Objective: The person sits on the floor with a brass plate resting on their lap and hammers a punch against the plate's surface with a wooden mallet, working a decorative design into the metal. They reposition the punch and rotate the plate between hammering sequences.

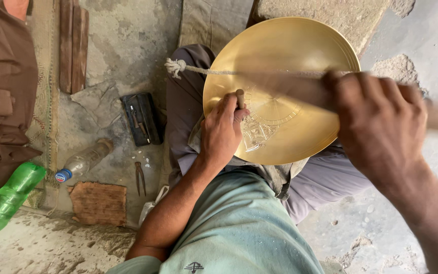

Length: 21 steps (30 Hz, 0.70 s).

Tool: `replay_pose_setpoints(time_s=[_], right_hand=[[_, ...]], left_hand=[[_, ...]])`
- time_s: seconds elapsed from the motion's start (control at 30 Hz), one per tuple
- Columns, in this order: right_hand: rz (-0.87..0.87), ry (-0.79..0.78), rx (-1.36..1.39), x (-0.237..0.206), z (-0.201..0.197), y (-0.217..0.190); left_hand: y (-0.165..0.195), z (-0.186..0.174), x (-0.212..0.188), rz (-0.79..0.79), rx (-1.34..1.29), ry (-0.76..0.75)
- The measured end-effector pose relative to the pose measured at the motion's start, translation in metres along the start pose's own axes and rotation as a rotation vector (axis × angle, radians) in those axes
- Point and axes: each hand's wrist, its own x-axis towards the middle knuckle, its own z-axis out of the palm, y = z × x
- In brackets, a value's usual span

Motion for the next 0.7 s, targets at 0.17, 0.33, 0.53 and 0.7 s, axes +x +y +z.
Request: replay_pose_setpoints(time_s=[0.17, 0.33, 0.53, 0.7], right_hand=[[0.114, 0.021, 0.369, 0.007, -0.006, -0.006], [-0.230, 0.033, -0.333, 0.014, -0.013, -0.012], [-0.115, 0.125, -0.137, 0.013, -0.011, -0.018], [0.016, -0.033, 0.119, 0.009, -0.007, -0.013]], left_hand=[[-0.004, 0.004, -0.005, -0.006, 0.020, 0.016], [-0.007, 0.005, -0.008, 0.012, 0.010, 0.040], [-0.009, 0.009, -0.016, 0.000, -0.046, 0.102], [-0.012, 0.012, -0.015, 0.020, -0.013, 0.085]])
